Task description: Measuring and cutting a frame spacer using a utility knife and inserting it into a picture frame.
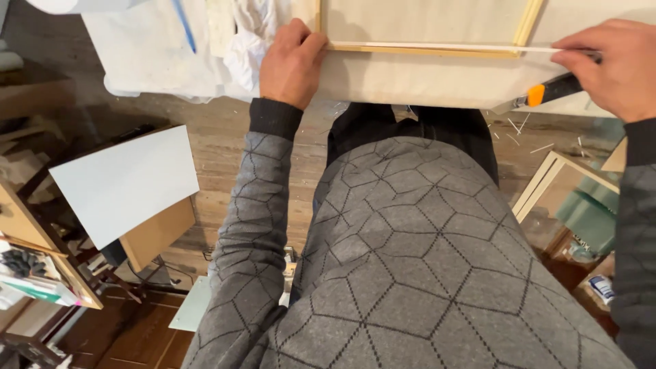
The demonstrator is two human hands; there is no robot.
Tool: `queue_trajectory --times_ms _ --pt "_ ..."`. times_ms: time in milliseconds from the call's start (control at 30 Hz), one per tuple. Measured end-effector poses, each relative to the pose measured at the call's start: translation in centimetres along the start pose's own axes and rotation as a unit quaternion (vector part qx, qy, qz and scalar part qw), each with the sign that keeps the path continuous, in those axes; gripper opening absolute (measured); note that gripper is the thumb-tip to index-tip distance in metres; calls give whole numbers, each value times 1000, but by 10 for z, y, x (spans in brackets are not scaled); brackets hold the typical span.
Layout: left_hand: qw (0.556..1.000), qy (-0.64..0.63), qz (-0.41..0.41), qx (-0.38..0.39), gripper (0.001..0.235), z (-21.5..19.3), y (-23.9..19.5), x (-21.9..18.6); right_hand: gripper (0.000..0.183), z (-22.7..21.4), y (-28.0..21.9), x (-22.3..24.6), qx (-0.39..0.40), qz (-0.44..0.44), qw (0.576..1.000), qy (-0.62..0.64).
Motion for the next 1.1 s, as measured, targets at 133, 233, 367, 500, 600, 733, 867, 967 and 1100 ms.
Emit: queue_trajectory --times_ms 133,233,367,500,600,733,867,967,1100 --pt "1000 4 24 6 20 -9 12 -17 9 -17 20 50 3 -28 997 -65" --pt "999 -18 32 0 26 8 19 -37 12 -18 19 54 9 -41 991 -129" --pt "987 -123 101 -34 28 60 29 -94 14 -16 17 50 -4 -71 988 -137" --pt "965 -192 176 -8 32 103 45 -147 16 -16 26 56 12 -48 988 -148" --pt "961 -194 197 10 27 137 38 -151 19 -13 21 53 42 -28 989 -141" --pt "964 -174 199 10 23 147 35 -151 21 -32 9 63 -30 -83 982 -166" --pt "969 -157 191 -3 25 145 36 -155 17 -45 -10 82 -30 -84 987 -132" --pt "970 -155 189 -6 28 145 38 -155 30 -42 -14 94 18 -78 985 -155" --pt "972 -150 184 5 25 148 37 -157 35 -23 -35 75 14 -86 972 -217"
Point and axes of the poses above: each hand's wrist, its own y-axis towards the middle knuckle, its own z-axis out of the palm, x = y × z, the point moved 3 cm from there along y, towards the middle knuckle, and after that the axes turned 11 degrees about -x, right-handed, at the moved point
